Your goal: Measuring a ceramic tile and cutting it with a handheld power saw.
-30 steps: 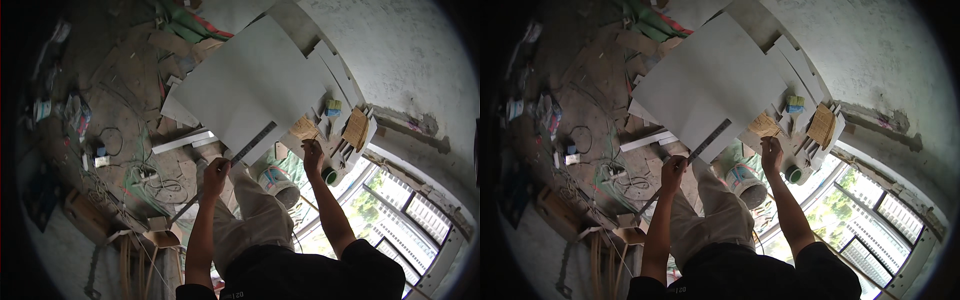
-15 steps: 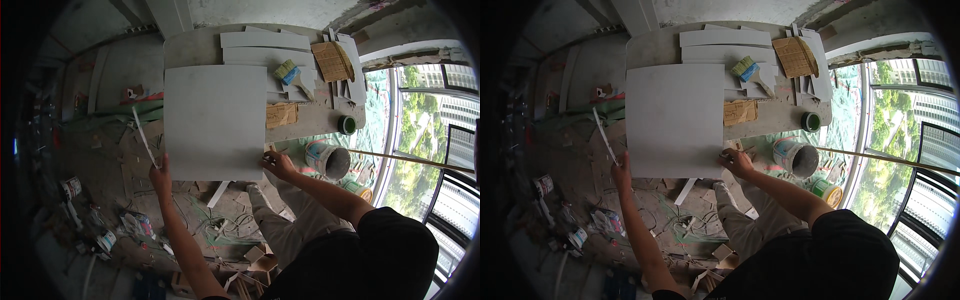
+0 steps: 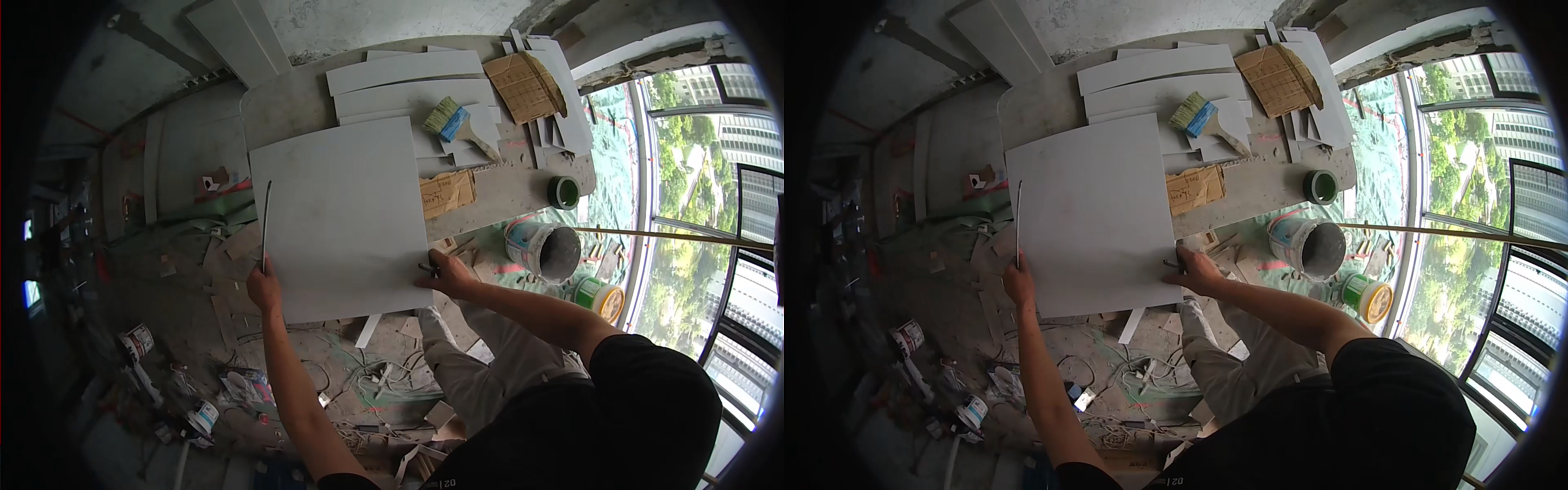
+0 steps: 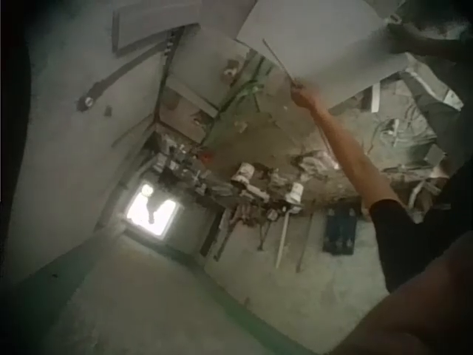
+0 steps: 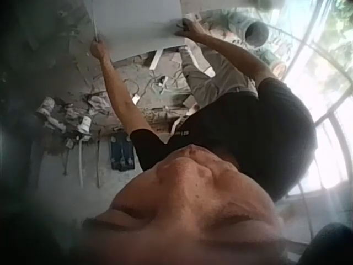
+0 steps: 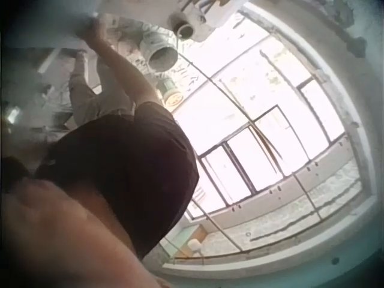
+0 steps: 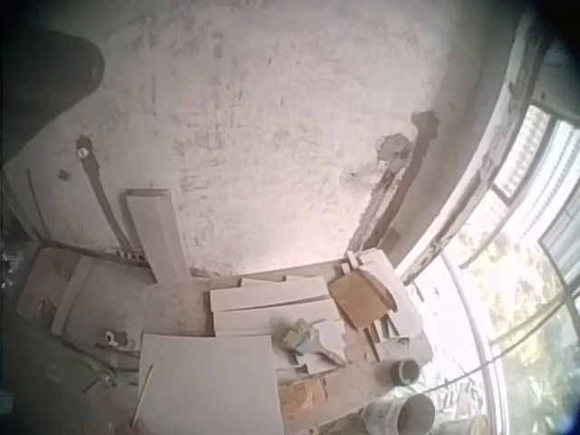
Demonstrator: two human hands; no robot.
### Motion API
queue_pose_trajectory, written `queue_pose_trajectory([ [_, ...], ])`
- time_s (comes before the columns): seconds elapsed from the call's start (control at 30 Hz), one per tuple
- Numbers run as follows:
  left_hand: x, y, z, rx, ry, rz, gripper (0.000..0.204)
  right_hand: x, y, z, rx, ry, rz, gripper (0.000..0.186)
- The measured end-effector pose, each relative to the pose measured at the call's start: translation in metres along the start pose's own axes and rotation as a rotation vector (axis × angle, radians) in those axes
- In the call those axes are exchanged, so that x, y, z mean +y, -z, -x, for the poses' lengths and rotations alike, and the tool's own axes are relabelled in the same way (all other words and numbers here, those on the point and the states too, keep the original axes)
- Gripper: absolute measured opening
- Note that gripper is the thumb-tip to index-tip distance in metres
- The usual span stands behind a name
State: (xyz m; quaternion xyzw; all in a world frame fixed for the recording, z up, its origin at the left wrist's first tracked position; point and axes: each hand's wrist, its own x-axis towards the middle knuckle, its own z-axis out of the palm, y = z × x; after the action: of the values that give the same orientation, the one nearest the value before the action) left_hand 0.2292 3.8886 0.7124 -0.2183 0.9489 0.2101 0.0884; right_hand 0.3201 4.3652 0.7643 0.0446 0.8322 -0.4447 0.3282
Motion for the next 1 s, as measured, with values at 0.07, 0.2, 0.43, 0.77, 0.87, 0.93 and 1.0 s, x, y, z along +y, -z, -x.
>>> queue_pose_trajectory([
  [0.07,0.001,-0.006,0.012,0.084,-0.017,0.052,0.070,-0.001,0.005,0.007,0.017,0.010,-0.034,0.061],
  [0.2,0.001,-0.020,0.057,0.171,0.206,0.427,0.071,0.004,0.025,0.022,0.079,0.056,-0.052,0.060],
  [0.43,-0.009,-0.036,0.198,0.346,0.556,0.625,0.080,-0.002,0.069,0.034,-0.029,0.103,0.179,0.050],
  [0.77,0.078,-0.063,0.260,0.597,0.811,0.791,0.072,-0.079,0.123,-0.047,0.063,0.096,0.548,0.047],
  [0.87,0.137,-0.073,0.248,0.734,0.779,0.699,0.066,-0.086,0.146,-0.082,0.150,0.186,0.704,0.050],
  [0.93,0.124,-0.092,0.248,0.785,0.855,0.759,0.072,-0.109,0.138,-0.103,0.189,0.232,0.803,0.051],
  [1.0,0.127,-0.106,0.254,0.809,0.923,0.835,0.078,-0.120,0.130,-0.112,0.178,0.254,0.846,0.050],
])
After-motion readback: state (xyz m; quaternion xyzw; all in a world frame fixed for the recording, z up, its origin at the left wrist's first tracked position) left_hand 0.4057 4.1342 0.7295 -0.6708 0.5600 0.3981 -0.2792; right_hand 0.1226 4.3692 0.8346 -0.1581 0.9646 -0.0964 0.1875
